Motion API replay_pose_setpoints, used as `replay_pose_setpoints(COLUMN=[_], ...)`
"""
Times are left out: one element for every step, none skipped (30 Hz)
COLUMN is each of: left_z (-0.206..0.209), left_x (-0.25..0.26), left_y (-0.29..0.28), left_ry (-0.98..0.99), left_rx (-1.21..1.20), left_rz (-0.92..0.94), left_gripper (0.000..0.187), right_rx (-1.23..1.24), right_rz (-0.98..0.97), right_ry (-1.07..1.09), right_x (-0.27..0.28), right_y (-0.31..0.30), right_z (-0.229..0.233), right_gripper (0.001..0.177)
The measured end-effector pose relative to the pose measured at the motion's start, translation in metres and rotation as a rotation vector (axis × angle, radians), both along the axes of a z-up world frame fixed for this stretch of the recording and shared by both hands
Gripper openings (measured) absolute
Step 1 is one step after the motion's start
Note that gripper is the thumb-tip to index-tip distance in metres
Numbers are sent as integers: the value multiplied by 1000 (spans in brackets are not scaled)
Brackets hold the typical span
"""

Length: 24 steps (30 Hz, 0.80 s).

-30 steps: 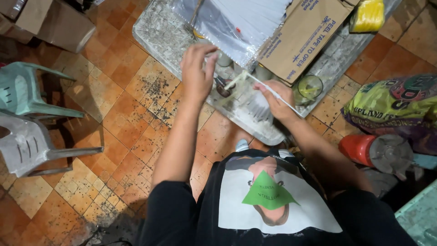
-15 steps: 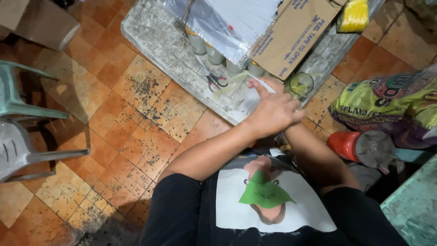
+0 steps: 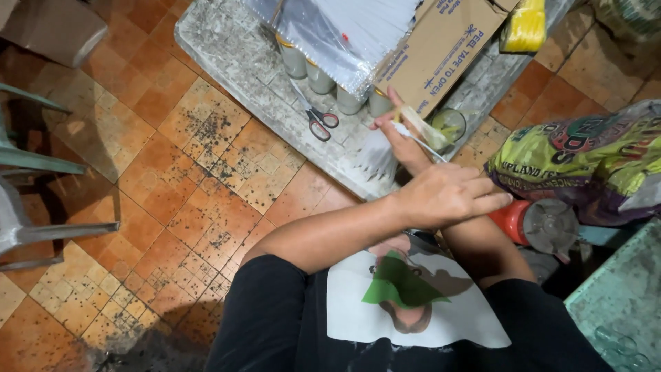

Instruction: Tying individual candle wicks onto a metal rod in preparation for candle making.

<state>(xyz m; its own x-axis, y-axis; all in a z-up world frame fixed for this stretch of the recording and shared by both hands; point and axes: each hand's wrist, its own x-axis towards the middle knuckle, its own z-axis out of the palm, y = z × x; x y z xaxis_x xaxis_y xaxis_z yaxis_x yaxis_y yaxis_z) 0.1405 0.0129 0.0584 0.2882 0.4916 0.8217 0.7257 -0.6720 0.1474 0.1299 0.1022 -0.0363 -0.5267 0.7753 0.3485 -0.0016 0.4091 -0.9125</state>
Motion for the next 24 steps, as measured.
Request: replay_pose_setpoints(left_z=[-1, -3, -4, -11, -19, -26, -18, -10, -1, -8, -14, -21, -20, -19, -18, 7, 32, 58, 45, 33, 21, 33, 45, 56], left_x=[1, 2, 3, 14, 25, 37, 40, 41, 43, 42, 41, 42, 47, 51, 56, 49, 42, 35, 45, 56, 67, 67, 67, 67], left_y=[2, 1, 1, 3, 4, 3, -3, -8, -12, -8, -3, -2, -4, -5, -6, -14, -22, -29, -28, -27, -26, -27, -27, -28], left_ry=[0, -13, -26, -25, -54, -87, -90, -108, -127, -123, -37, 44, 42, 7, -28, -28, -76, -123, -123, -127, -131, -132, -147, -163], left_rx=[2, 25, 47, 49, 111, 167, 163, 167, 171, 177, 187, 188, 186, 173, 159, 159, 203, 248, 249, 272, 295, 296, 335, 370], left_rz=[0, -11, -23, -23, -56, -89, -89, -71, -53, -52, -134, -217, -216, -206, -196, -196, -103, -10, -10, -48, -87, -84, -300, -516], left_gripper=[12, 13, 15, 15, 16, 18, 18, 17, 16, 16, 20, 45, 45, 39, 35, 35, 16, 38, 38, 33, 31, 31, 26, 24], right_rx=[2, -53, -108, -106, -105, -109, -114, -95, -76, -70, -6, 50, 47, 48, 49, 49, -23, -94, -94, -49, -5, -4, -6, -10], right_rz=[0, 53, 106, 106, 105, 103, 102, 98, 93, 95, 78, 60, 61, 74, 86, 87, 107, 127, 128, 113, 98, 101, 101, 101], right_ry=[0, -1, -1, 0, -6, -15, -17, 1, 19, 22, -35, -97, -99, -71, -43, -43, 72, 188, 187, 151, 115, 114, 102, 89], right_x=[3, 7, 10, 10, 9, 9, 9, 7, 5, 4, 2, 3, 2, 1, -1, 0, 0, 1, 0, -1, -2, -3, -4, -5], right_y=[-4, -10, -16, -10, -4, 0, -2, -2, -1, 1, 3, 1, 1, 2, 4, 1, -2, -4, 2, 8, 15, 18, 20, 22], right_z=[15, 29, 43, 33, 23, 13, 12, 13, 13, 11, 8, 4, 2, 1, 0, 5, 11, 17, 3, -11, -25, -30, -35, -41], right_gripper=[16, 23, 56, 56, 60, 63, 63, 63, 63, 63, 60, 58, 58, 57, 55, 55, 51, 47, 47, 32, 21, 21, 20, 19])
